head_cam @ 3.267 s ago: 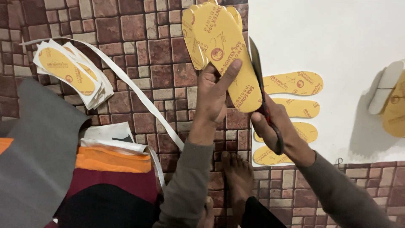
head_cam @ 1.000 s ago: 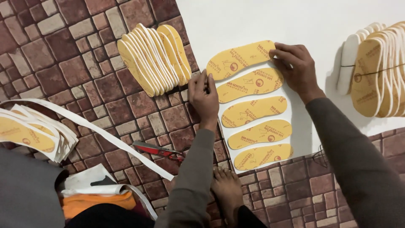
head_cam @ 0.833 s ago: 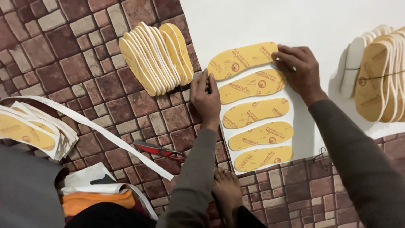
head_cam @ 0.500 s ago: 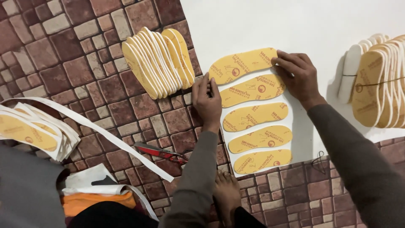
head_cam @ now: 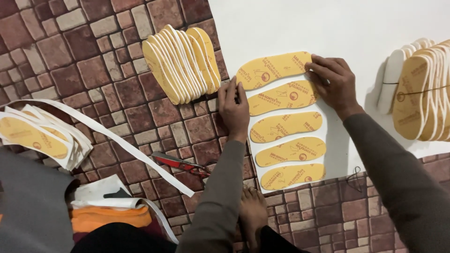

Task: The person uses scissors to cut yellow shoe insoles from a white backing sheet. They then peel the insoles from the backing and stack them into piles on the floor.

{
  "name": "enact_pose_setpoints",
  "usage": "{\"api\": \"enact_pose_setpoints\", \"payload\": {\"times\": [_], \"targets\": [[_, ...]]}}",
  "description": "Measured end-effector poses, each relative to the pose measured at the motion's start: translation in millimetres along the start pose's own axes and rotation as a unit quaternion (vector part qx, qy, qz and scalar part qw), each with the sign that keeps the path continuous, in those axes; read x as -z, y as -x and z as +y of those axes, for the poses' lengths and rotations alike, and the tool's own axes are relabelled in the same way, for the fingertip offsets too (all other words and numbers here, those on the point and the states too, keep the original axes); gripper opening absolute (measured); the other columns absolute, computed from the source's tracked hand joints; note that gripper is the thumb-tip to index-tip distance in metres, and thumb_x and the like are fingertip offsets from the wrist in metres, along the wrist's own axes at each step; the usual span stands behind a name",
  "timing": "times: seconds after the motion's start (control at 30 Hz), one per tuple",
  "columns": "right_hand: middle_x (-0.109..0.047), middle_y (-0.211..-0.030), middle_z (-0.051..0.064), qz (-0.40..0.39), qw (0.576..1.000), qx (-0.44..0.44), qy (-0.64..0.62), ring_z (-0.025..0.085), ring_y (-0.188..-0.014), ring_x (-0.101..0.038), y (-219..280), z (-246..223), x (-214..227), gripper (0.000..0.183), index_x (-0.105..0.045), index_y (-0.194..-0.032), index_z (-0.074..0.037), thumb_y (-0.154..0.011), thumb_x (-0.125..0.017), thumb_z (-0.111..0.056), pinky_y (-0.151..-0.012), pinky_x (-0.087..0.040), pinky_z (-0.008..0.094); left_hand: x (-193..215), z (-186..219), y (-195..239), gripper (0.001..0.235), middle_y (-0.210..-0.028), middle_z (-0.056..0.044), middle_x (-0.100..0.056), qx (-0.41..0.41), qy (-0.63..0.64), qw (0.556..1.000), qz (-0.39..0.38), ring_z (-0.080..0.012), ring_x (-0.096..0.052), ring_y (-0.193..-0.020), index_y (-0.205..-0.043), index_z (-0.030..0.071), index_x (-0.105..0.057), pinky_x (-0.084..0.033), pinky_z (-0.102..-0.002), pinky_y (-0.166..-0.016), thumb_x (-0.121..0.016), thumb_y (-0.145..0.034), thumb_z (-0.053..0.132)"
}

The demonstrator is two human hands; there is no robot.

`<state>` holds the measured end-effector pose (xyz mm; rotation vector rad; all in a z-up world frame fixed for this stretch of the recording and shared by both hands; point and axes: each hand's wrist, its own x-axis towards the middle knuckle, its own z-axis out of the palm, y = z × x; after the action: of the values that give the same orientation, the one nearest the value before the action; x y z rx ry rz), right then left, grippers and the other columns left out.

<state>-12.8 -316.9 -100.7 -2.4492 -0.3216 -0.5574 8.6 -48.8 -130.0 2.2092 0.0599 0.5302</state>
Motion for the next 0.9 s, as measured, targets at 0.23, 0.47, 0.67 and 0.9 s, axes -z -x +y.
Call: {"api": "enact_pose_setpoints", "payload": {"times": [0.23,0.47,0.67,0.9], "targets": [[-0.078,-0.115,0.021,-0.006,1.0,-0.003,0.005,0.038,-0.098,-0.071,-2.1,-3.6,1.7,0.024,-0.084,-0.116,-0.002,-0.094,-0.085,0.007,-0.085,-0.06,0.044,-3.4,-3.7,2.7,0.022,-0.099,0.0,-0.065,0.011,0.011,1.0,0.008,-0.018,-0.071,-0.082,-0.12,0.012,-0.073,-0.061,-0.029,-0.064,-0.071,-0.099,0.017],[-0.078,-0.118,0.02,-0.022,1.0,-0.004,0.02,0.038,-0.101,-0.071,0.7,0.4,4.5,0.024,-0.084,-0.117,-0.003,-0.094,-0.086,0.005,-0.086,-0.06,0.045,-8.6,-4.5,6.1,0.023,-0.101,0.0,-0.064,0.007,0.013,1.0,0.013,-0.0199,-0.072,-0.084,-0.12,0.013,-0.073,-0.062,-0.031,-0.066,-0.072,-0.097,0.016],[-0.07,-0.131,0.022,-0.05,0.997,-0.05,-0.03,0.034,-0.116,-0.065,-1.8,-5.5,11.8,0.017,-0.078,-0.123,0.003,-0.108,-0.072,0.008,-0.099,-0.056,0.044,-6.0,-5.7,9.5,0.027,-0.114,-0.012,-0.062,0.011,0.081,0.996,-0.023,-0.0277,-0.068,-0.092,-0.128,0.003,-0.067,-0.059,-0.039,-0.083,-0.066,-0.102,0.009],[-0.064,-0.118,0.021,0.04,0.988,-0.097,-0.118,0.032,-0.105,-0.064,-54.9,-77.5,-58.7,0.019,-0.073,-0.119,0.005,-0.112,-0.055,0.007,-0.079,-0.055,0.037,105.2,19.8,-45.6,0.019,-0.083,-0.001,-0.058,0.11,0.079,0.991,0.013,-0.0144,-0.049,-0.067,-0.09,0.012,-0.06,-0.044,-0.028,-0.059,-0.058,-0.104,0.026]]}}
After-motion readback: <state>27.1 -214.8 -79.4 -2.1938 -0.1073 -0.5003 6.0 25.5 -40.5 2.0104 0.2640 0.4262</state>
